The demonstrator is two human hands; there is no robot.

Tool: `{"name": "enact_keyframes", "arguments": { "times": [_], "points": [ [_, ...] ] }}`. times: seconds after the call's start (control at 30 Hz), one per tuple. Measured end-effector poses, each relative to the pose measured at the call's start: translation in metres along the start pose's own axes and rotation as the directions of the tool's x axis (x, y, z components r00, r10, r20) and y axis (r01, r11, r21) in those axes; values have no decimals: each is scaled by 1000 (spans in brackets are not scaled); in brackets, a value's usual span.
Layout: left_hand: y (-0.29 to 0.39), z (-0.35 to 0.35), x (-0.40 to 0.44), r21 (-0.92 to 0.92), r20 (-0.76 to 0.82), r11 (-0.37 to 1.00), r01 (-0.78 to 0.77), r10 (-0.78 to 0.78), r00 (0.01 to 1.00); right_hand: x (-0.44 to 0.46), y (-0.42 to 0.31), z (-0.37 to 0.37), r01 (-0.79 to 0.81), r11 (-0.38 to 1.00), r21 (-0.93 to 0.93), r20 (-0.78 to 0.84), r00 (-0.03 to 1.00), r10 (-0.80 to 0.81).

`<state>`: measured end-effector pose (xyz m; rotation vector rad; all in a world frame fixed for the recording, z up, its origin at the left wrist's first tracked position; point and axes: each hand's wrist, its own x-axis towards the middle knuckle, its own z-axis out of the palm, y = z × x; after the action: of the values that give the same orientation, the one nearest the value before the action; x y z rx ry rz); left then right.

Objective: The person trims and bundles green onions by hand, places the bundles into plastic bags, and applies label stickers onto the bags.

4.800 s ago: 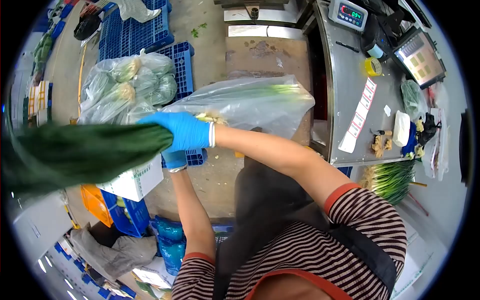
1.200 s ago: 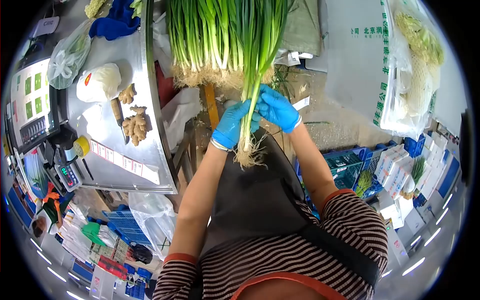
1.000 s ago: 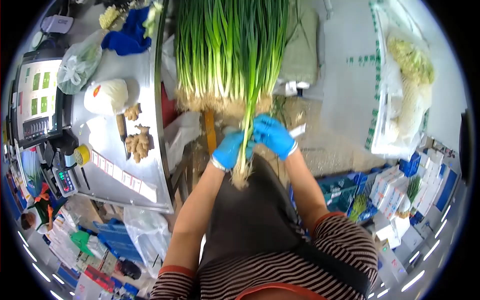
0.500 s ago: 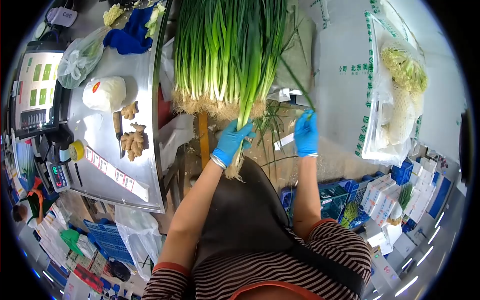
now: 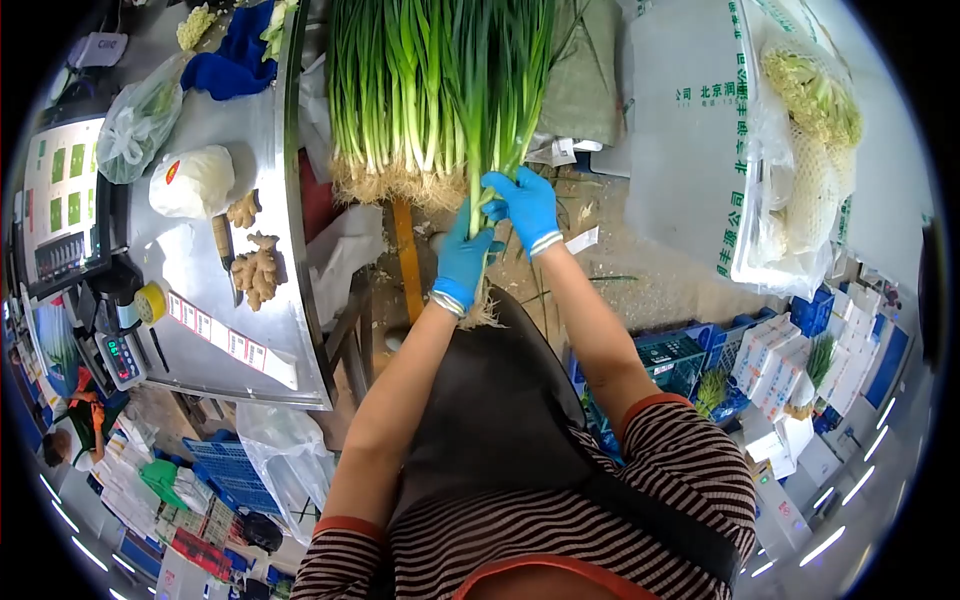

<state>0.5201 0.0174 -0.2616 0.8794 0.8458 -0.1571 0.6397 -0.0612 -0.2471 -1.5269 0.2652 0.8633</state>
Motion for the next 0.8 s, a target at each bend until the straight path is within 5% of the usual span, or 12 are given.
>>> {"name": "enact_keyframes", "arguments": {
  "times": [0.13,0.27,0.33,0.4,0.47,0.57,0.63,0.7,0.77,0.8],
  "points": [
    [17,5,2,-58,121,997,-55,62,991,-49,-4,-17,33,939,342,55,997,-55],
    [60,2,-15,-171,566,983,72,38,823,-65,-2,-72,113,869,481,167,962,-218],
    [81,13,-24,-356,523,896,266,-45,851,-67,-6,-84,155,902,404,271,921,-280],
    [79,18,-16,-352,406,867,353,-198,892,-85,-18,-73,37,951,306,429,887,-172],
    [62,17,-8,-173,386,961,217,-136,913,-102,-17,-61,-125,967,221,551,834,-18],
    [43,12,6,21,234,998,59,-62,970,-120,-11,-58,-167,887,430,599,788,-142],
    [18,1,21,77,96,997,-18,10,995,-115,8,-95,46,887,459,366,900,-236],
    [15,-11,16,171,28,985,13,-18,999,-110,-20,-120,52,691,721,332,849,-411],
    [3,-20,10,225,-12,974,11,-8,1000,-104,-52,-141,468,669,578,-149,866,-477],
    [1,-25,5,238,31,971,-1,-6,1000,-79,-52,-168,85,259,962,83,812,-577]
  ]
}}
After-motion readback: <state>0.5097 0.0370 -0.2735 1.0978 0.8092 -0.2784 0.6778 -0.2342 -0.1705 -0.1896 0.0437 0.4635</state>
